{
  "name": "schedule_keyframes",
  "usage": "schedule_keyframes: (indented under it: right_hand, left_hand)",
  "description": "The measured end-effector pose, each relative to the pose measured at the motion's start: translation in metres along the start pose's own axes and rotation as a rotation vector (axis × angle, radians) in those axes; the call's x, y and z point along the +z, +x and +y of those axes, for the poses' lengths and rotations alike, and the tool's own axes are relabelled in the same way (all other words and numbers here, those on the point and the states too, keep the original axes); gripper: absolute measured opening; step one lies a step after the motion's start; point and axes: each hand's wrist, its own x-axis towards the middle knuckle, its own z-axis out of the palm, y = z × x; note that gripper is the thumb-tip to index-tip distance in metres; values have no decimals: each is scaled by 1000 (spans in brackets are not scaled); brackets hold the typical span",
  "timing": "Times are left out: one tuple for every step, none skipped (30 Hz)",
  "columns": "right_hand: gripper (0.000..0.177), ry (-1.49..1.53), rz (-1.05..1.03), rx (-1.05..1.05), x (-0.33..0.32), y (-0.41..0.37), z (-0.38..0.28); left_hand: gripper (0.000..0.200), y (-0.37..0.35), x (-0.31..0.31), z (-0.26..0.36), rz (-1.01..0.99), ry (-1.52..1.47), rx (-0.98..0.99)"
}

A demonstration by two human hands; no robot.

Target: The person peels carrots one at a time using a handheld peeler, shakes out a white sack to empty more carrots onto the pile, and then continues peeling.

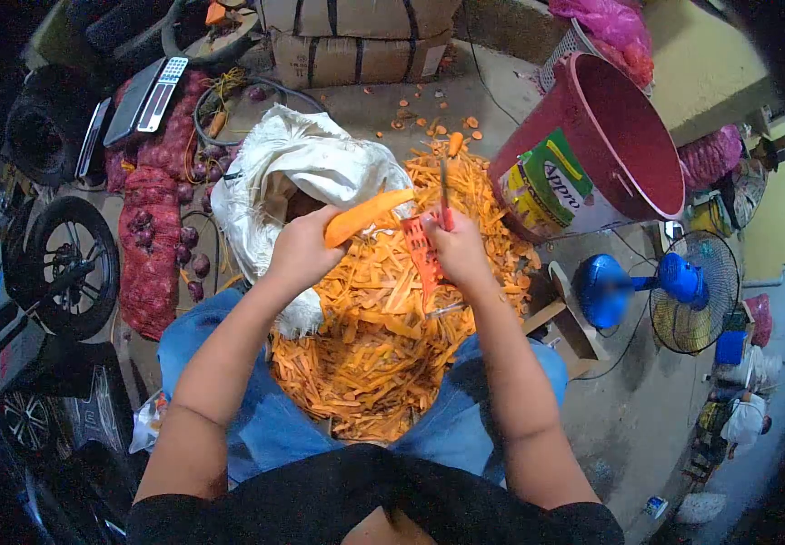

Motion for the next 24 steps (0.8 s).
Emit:
schedule_keyframes:
  right_hand:
    - [14, -44, 12, 15, 3, -3, -1]
    - [14, -45, 13, 16, 5, -5, 1]
    - [12, -177, 15, -11, 7, -5, 6]
    - [13, -310, 15, -39, 9, -6, 8]
    - [14, -287, 55, -82, 12, -7, 9]
    - [14, -288, 54, -82, 12, -9, 6]
    - [15, -342, 52, -60, 12, -11, 0]
    - [15, -396, 50, -37, 12, -13, -3]
    - [15, -396, 49, -37, 13, -12, 0]
    - [16, -385, 69, -54, 14, -11, 5]
    - [16, -375, 88, -71, 15, -10, 10]
    - [16, -375, 88, -70, 16, -10, 11]
    - [17, -391, 92, -43, 16, -8, 12]
    - [17, -409, 96, -16, 17, -7, 13]
    - [17, -409, 95, -16, 17, -6, 15]
    - [16, -327, 70, 9, 17, -5, 17]
    - [17, -244, 46, 34, 16, -3, 20]
    - [17, -245, 46, 35, 15, 0, 27]
    - [17, -472, -129, 49, 14, 3, 40]
    - [18, -487, -119, 174, 22, 9, 66]
    - [21, -504, -110, 299, 31, 10, 68]
    - [21, -503, -106, 292, 31, 8, 69]
    - [21, -578, -236, 179, 31, 4, 70]
    - [22, -605, -286, 146, 30, 5, 69]
  left_hand:
    - [29, -1, -1, 2, 25, 25, 2]
    - [30, -1, 0, 2, 49, 49, 4]
    - [30, -1, 0, 2, 48, 49, 4]
    - [30, -1, 1, 1, 71, 96, 36]
    - [31, -1, 2, 0, 93, 143, 66]
    - [31, -1, 3, -1, 93, 142, 65]
    - [30, 0, 5, -2, 118, 181, 68]
    - [28, -1, 6, -3, 142, 219, 71]
    - [28, -1, 6, -2, 142, 219, 70]
    - [28, -1, 6, -1, 156, 224, 96]
    - [28, -1, 5, -1, 171, 229, 121]
    - [28, -2, 5, 0, 170, 229, 121]
    - [29, -2, 4, 0, 161, 214, 130]
    - [29, -3, 3, 0, 153, 198, 139]
    - [29, -4, 4, 0, 153, 198, 139]
    - [29, -5, 5, -1, 187, 107, 150]
    - [29, -5, 7, -1, 222, 16, 162]
    - [29, -6, 4, 2, 221, 14, 162]
    - [28, -8, -2, 7, 251, -145, 203]
    - [28, -10, -9, 13, 279, -306, 246]
    - [25, -10, -18, 18, 263, -311, 228]
    - [25, -9, -21, 16, 267, -308, 234]
    - [26, -8, -23, 12, 207, -257, 150]
    - [27, -8, -24, 7, 143, -208, 62]
